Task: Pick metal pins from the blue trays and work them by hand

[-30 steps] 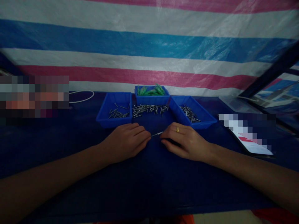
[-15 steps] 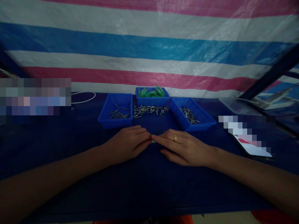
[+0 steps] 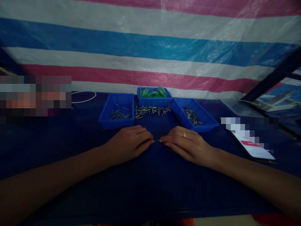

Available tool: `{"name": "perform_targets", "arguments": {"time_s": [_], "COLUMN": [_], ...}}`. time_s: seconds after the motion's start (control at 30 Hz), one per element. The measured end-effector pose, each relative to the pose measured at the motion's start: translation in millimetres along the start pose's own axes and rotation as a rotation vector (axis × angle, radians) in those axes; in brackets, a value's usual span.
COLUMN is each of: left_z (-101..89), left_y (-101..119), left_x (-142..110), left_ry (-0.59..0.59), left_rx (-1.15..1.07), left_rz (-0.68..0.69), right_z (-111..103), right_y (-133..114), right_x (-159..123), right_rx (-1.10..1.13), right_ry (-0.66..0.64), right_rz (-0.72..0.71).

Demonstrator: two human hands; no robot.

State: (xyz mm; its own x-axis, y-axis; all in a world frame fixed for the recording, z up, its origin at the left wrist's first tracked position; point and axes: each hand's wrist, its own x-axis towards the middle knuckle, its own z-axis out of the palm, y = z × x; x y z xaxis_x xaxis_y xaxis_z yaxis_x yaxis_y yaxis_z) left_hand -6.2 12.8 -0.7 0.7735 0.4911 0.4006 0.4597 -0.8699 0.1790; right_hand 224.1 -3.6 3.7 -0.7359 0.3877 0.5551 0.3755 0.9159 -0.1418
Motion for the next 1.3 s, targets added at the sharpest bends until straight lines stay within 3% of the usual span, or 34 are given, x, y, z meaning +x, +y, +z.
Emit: {"name": "perform_targets", "arguments": {"time_s": [0.17,0.37,0.5,0.63,0.8,0.9,1.0,1.13,1.3], "left_z": [-0.5,-0.1,-1.9,-1.5,2.8,3.4,2.6,0.9,-0.5], "left_y": [0.2,4.6,4.9,2.5,0.7,0.5,-0.1,-1.2,-1.8], "left_x": [-1.5,-3.3,-3.6,-3.4,-1.8,-1.4,-1.8,-3.0,-3.9], "left_ry": [0.145,0.215,0.184,0.127,-0.032,-0.059,-0.057,0.037,0.163], "left_rx": [0.069,0.150,0.155,0.188,0.181,0.196,0.206,0.231,0.275], "left_rz": [-0.019,0.168,0.209,0.118,0.066,0.118,0.132,0.126,0.105], "right_z": [4.4,6.6,6.4,5.0,2.3,3.3,4.0,2.6,2.3], "right_y": [5.5,3.2,3.7,3.8,0.1,-1.3,-1.4,0.4,3.1], "right_x": [-1.5,0.0,-0.9,-1.0,-0.4,-0.4,-0.3,0.1,0.4], "right_rx": [-0.042,-0.054,0.008,0.038,0.037,-0.026,-0.057,-0.036,-0.044], "right_ry": [-0.053,-0.188,-0.164,-0.078,0.026,0.025,0.018,-0.012,-0.185], "right_rz": [0.161,0.191,0.214,0.215,0.052,-0.058,-0.082,0.036,0.127]}}
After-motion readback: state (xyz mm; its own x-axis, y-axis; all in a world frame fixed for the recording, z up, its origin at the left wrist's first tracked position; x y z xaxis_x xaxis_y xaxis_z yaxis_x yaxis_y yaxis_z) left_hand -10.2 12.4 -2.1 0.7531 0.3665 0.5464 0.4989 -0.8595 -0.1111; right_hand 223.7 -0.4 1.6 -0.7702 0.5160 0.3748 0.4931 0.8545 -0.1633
